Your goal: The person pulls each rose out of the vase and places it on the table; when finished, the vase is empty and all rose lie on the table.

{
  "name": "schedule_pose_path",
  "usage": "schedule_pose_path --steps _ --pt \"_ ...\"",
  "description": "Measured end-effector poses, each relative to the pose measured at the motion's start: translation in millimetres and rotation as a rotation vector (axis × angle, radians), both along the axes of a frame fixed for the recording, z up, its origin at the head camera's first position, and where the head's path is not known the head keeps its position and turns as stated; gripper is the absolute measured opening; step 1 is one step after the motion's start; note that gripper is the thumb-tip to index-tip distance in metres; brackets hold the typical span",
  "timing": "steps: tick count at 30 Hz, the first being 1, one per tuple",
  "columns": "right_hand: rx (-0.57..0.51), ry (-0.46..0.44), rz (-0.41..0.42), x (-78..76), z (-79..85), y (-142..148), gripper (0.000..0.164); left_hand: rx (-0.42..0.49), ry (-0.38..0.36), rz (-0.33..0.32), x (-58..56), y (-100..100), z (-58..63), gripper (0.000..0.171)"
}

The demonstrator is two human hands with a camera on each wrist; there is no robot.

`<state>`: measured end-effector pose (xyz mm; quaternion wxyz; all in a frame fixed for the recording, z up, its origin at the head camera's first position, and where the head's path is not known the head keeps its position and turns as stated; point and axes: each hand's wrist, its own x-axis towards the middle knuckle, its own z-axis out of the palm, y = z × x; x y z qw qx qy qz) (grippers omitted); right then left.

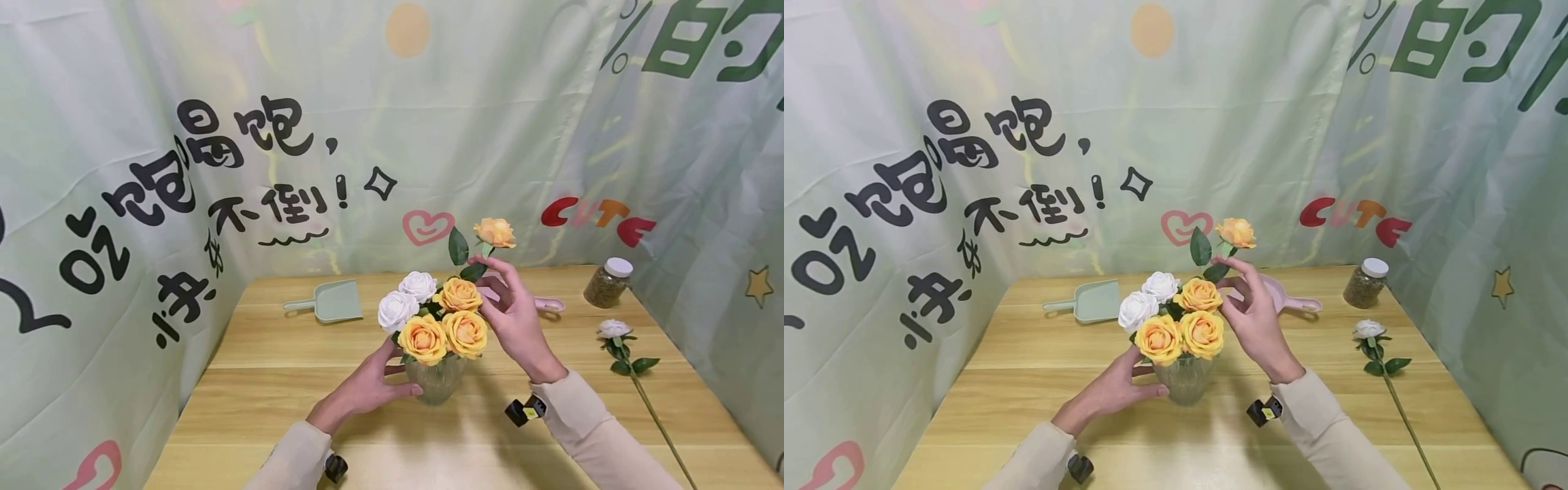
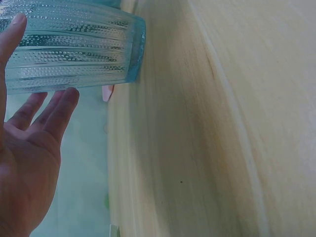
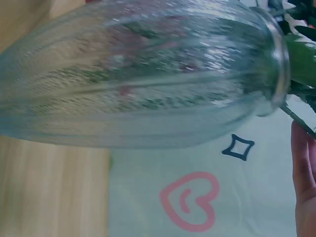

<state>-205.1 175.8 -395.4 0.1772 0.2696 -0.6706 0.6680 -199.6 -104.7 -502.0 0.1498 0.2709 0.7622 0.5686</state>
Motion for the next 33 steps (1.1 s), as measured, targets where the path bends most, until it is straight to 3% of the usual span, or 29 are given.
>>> schedule_pose_path --steps 8,11,18,27,29,33 --pt "0.019 -0.019 -0.098 -3.0 20.2 5.0 0.042 -0.001 -0.001 0.0 -0.8 -1.4 -1.1 0.098" --pt "-0.042 -0.027 -0.076 -5.7 28.8 8.7 0.042 0.002 -0.002 -0.001 -1.2 -1.8 -2.2 0.097" --pt "-0.185 0.063 -0.116 -9.1 56.0 22.3 0.041 -0.003 0.016 -0.004 -1.7 -2.7 -3.0 0.1" --pt "-0.436 0.136 -0.086 -8.4 87.9 59.8 0.043 0.006 -0.002 -0.002 -2.0 -2.8 -3.3 0.1" --pt "-0.445 0.12 -0.102 -6.2 89.7 72.6 0.044 0.011 -0.012 -0.002 -1.8 -2.5 -3.6 0.099" --pt "-0.332 0.052 -0.152 2.4 83.7 102.7 0.043 0.008 -0.016 0.0 -1.5 -1.9 -3.4 0.098"
